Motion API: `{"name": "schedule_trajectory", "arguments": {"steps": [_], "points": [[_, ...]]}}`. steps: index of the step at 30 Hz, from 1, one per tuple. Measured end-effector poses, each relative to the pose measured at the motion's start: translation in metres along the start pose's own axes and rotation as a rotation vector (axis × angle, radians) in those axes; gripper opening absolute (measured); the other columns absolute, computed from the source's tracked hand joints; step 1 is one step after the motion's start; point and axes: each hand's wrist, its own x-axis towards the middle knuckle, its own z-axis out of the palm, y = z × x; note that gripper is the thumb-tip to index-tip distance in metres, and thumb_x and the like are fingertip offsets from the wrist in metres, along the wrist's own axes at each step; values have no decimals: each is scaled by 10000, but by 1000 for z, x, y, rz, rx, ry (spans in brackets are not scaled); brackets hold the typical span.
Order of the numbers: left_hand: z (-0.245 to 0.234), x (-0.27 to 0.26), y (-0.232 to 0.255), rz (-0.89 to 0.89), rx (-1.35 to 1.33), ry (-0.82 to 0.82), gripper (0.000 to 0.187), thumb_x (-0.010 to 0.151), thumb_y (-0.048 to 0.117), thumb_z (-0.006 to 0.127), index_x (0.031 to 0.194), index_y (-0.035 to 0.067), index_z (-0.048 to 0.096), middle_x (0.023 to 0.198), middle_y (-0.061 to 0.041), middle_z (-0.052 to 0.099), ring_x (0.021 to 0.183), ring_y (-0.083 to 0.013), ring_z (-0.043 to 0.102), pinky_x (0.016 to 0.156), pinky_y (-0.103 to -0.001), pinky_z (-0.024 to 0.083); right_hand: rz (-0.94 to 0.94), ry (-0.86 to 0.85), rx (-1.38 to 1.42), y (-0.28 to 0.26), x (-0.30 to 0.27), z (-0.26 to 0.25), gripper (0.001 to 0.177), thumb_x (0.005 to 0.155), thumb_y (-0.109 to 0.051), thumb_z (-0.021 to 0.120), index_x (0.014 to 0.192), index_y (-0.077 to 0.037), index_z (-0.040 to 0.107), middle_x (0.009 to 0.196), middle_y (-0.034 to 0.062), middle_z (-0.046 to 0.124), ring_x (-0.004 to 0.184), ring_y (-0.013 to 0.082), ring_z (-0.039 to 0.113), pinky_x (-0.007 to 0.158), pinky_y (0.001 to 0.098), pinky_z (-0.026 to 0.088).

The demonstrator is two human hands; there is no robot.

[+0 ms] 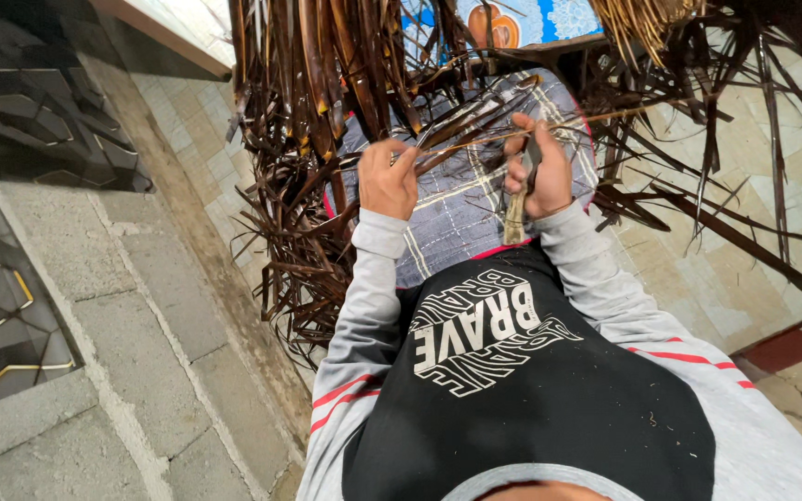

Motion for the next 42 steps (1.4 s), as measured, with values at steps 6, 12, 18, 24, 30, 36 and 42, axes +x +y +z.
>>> {"name": "schedule_trajectory", "arguments": {"steps": [6, 12, 18, 24, 30, 36, 42], "points": [[-11, 11, 16, -51, 243, 114, 230, 989, 275, 541, 1093, 294, 746, 809, 7, 517, 743, -251, 586, 698, -389, 465, 58, -49, -24, 20, 10, -9, 440, 1110, -470, 446, 1327, -136, 633, 863, 97, 620, 465, 92, 416, 373, 224, 375], [14, 11, 41, -271, -126, 262, 299, 1034, 260, 630, 1314, 214, 725, 1079, -42, 732, 996, -274, 733, 827, -346, 554, 176, -116, 28, 27, 25, -33, 394, 1100, -483, 492, 1169, -156, 700, 860, 83, 647, 458, 76, 397, 396, 221, 345], [26, 24, 64, -779, -798, 494, 103, 1005, 98, 720, 1108, 94, 729, 848, -85, 790, 751, -113, 747, 671, -238, 620, 235, -149, -56, 26, 14, -17, 427, 1111, -509, 478, 1084, -147, 702, 765, 73, 618, 420, 67, 355, 374, 226, 344], [27, 28, 51, -928, -1110, 625, 380, 985, 84, 762, 1263, -5, 519, 1019, -184, 760, 795, -194, 770, 676, -243, 672, 190, -198, -204, 20, -1, 1, 421, 1102, -490, 548, 1284, -128, 663, 858, 122, 646, 480, 78, 396, 387, 242, 406], [-40, 69, 59, -630, -771, 745, 189, 1019, 190, 661, 872, 94, 733, 661, -65, 688, 578, -90, 602, 541, -212, 502, 258, -318, -333, 36, -5, 0, 504, 1052, -207, 636, 1526, -98, 505, 1048, 189, 642, 645, 147, 580, 424, 315, 581], [-67, 69, 36, -216, -569, 1101, 98, 1082, 58, 561, 1115, -26, 522, 1055, -242, 616, 961, -324, 668, 795, -379, 640, 360, -375, -327, 54, 3, -14, 529, 1071, -179, 586, 1564, -52, 441, 1033, 189, 619, 606, 139, 543, 344, 281, 497], [-65, 64, 60, -45, -138, 770, 191, 1076, 38, 476, 1182, 57, 633, 840, -136, 632, 729, -245, 646, 745, -368, 594, 305, -309, -243, 47, 5, -14, 477, 1095, -237, 527, 1537, -63, 479, 1008, 219, 601, 582, 163, 507, 338, 270, 424]]}}
